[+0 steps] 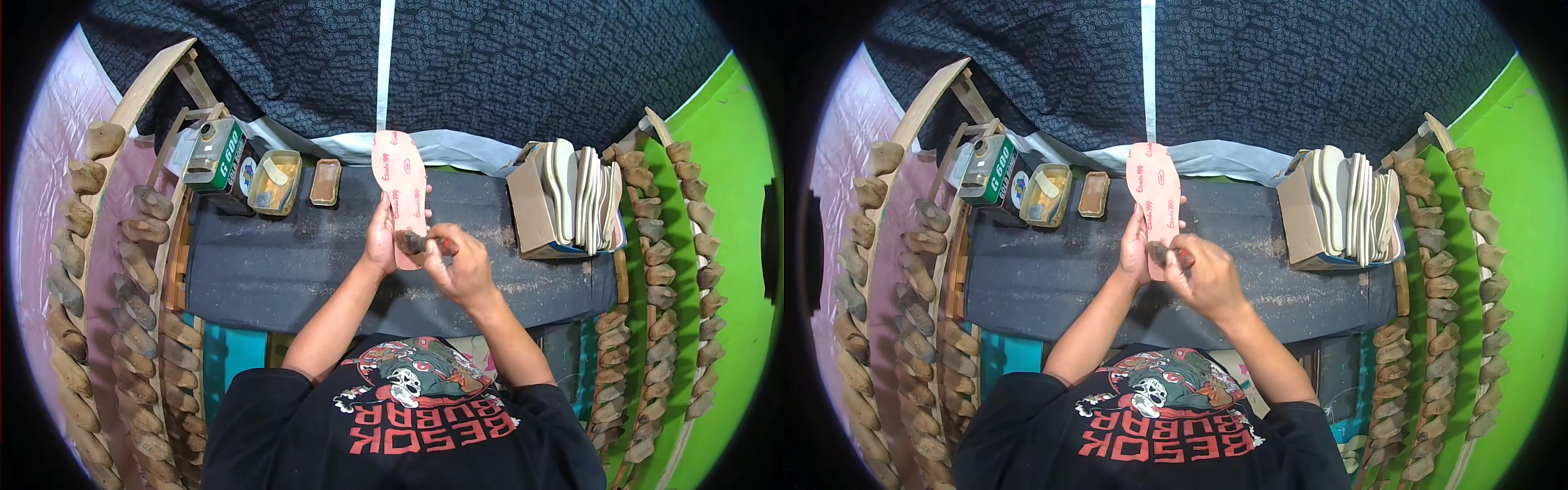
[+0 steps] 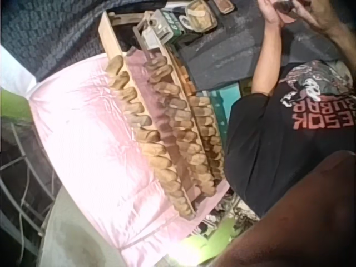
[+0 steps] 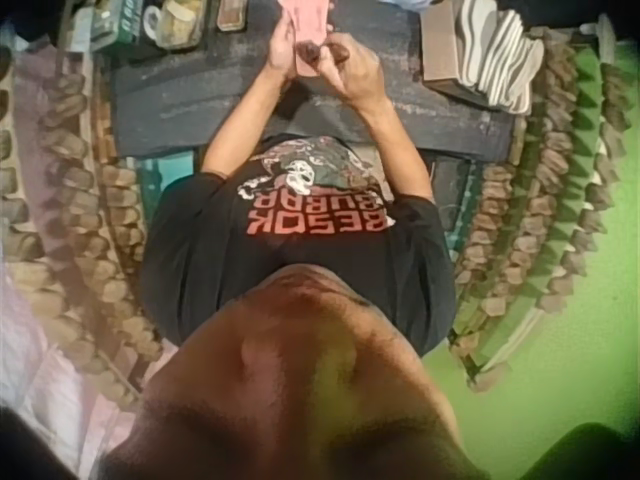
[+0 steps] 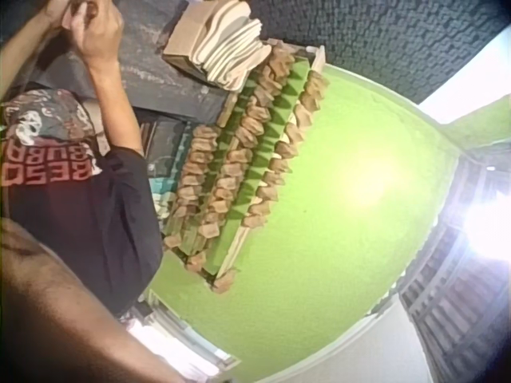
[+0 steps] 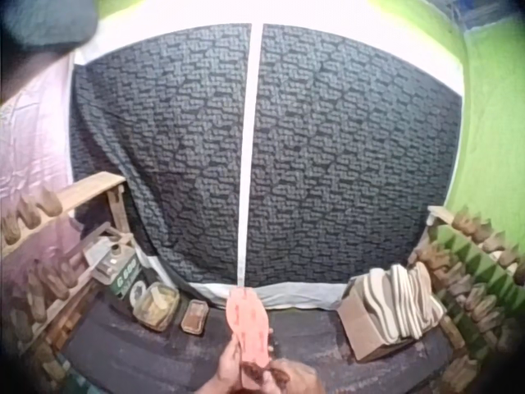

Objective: The person applies adhesive to shoe insoles using a brush, washes shoe components in a basket by hand, and takes additional insoles from a box to coat them.

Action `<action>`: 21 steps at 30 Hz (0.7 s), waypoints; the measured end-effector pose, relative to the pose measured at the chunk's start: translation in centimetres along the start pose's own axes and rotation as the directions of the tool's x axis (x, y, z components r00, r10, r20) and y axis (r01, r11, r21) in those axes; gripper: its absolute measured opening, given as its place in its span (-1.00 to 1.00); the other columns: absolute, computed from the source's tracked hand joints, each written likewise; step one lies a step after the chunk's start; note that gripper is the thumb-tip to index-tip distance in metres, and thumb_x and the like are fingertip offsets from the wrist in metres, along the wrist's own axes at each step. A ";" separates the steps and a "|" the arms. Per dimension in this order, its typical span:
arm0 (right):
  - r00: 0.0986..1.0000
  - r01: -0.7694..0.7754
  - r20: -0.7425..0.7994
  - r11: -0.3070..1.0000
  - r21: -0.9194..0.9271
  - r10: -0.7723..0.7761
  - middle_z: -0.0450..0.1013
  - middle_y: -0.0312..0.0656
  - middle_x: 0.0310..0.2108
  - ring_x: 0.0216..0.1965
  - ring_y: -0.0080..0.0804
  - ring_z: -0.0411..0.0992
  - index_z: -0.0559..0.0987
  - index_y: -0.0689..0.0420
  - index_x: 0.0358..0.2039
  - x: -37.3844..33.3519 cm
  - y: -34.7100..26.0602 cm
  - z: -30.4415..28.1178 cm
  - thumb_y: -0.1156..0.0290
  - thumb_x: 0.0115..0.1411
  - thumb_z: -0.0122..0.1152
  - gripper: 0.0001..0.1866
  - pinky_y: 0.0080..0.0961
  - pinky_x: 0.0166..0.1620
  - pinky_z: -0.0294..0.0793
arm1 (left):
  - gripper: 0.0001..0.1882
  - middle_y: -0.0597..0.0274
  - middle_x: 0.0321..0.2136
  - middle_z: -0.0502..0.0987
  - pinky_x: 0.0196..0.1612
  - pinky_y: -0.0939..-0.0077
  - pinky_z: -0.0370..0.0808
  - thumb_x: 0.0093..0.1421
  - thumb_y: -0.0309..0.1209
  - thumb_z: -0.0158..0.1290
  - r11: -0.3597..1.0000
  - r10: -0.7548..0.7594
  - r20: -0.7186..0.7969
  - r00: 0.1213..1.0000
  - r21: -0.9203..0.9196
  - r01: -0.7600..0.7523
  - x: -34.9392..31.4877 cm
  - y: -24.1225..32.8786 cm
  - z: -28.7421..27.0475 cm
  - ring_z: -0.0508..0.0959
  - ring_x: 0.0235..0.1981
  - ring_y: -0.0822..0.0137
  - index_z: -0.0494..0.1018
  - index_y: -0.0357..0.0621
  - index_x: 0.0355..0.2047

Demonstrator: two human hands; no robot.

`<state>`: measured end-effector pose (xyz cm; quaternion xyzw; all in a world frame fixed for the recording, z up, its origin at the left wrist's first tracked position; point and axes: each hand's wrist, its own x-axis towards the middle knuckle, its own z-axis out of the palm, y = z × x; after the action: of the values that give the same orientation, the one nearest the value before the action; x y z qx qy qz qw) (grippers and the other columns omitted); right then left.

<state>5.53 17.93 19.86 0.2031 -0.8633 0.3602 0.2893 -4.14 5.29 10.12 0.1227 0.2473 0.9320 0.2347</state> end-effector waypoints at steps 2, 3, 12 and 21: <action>0.997 -0.045 -0.065 0.999 -0.015 0.044 0.52 -0.05 -0.42 -0.45 -0.10 0.54 0.51 0.24 -0.25 0.4 1.0 -0.2 0.47 0.21 0.26 -0.84 -0.24 -0.34 0.53 | -0.35 0.10 0.23 0.44 0.06 0.36 0.57 0.53 0.05 -0.44 0.997 -0.009 0.061 0.998 -0.072 0.013 -0.1 0.0 0.0 0.57 -0.04 0.34 0.22 -0.14 0.36; 0.995 -0.073 -0.073 0.997 -0.034 0.070 0.52 -0.05 -0.43 -0.45 -0.10 0.56 0.52 0.24 -0.24 0.6 1.4 -0.6 0.47 0.23 0.25 -0.85 -0.25 -0.33 0.54 | -0.36 0.10 0.23 0.44 0.10 0.33 0.54 0.53 0.04 -0.44 0.995 -0.020 0.043 0.999 -0.095 0.024 -0.2 -0.2 0.1 0.56 -0.02 0.33 0.22 -0.14 0.36; 0.998 0.064 0.020 0.998 -0.013 -0.064 0.52 -0.09 -0.44 -0.50 -0.13 0.51 0.52 0.23 -0.26 0.0 0.4 -0.2 0.52 0.16 0.26 -0.85 -0.30 -0.38 0.52 | -0.33 0.04 0.26 0.39 0.06 0.24 0.60 0.51 0.09 -0.42 0.999 -0.015 0.089 0.996 -0.041 0.019 0.6 -0.4 -0.7 0.59 -0.01 0.25 0.17 -0.10 0.39; 0.988 -0.050 -0.147 0.996 -0.076 0.039 0.49 -0.10 -0.51 -0.54 -0.13 0.51 0.54 0.21 -0.31 0.0 1.4 -0.7 0.46 0.17 0.28 -0.87 -0.27 -0.42 0.51 | -0.33 0.04 0.28 0.38 -0.02 0.25 0.65 0.51 0.09 -0.41 0.990 -0.009 0.082 0.997 -0.142 0.021 0.9 -0.3 -0.4 0.61 -0.05 0.25 0.16 -0.08 0.41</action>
<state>4.95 19.37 19.51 0.1453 -0.8579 0.3457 0.3513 -4.91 5.79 9.71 0.1413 0.1712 0.9398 0.2598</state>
